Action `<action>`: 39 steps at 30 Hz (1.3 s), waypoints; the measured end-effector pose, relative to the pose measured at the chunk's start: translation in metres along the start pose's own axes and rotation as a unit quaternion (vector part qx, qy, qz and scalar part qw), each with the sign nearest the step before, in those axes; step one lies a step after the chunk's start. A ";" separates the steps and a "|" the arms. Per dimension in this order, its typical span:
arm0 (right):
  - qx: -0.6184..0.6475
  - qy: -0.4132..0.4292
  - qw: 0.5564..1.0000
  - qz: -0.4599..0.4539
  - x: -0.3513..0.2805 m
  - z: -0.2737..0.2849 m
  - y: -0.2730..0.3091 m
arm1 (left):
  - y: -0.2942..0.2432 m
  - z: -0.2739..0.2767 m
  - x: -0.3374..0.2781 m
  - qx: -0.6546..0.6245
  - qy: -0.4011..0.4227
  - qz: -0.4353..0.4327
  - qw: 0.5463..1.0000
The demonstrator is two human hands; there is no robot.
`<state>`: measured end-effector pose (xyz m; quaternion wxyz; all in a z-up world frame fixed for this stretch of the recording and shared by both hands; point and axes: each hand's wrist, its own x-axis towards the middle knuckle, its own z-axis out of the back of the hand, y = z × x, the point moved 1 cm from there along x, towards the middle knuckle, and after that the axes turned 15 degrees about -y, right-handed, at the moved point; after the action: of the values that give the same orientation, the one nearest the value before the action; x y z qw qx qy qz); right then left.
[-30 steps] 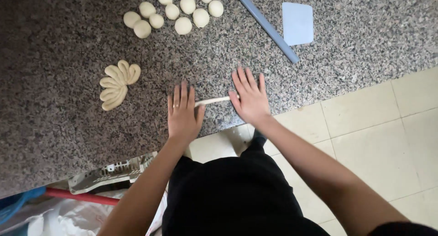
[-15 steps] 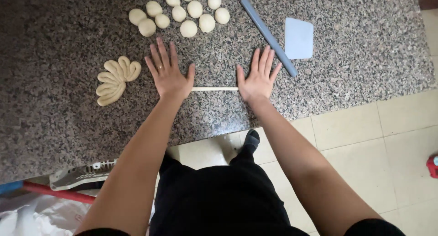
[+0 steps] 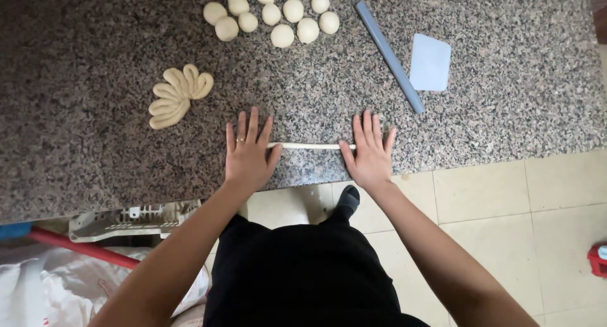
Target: Roll out and shape small dough balls to create decorative floral-patterned pastries on a kitchen counter.
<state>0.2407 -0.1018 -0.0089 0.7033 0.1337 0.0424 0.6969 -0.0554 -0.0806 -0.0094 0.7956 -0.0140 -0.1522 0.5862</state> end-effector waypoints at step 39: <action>0.006 0.029 0.997 0.072 0.038 -0.040 0.116 | -0.035 0.000 0.041 -0.028 0.101 0.073 0.992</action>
<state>0.1194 -0.0594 -0.0134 0.6486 0.1206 0.0570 0.7493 -0.0122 -0.0536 0.0069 0.7610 -0.1068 -0.0861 0.6341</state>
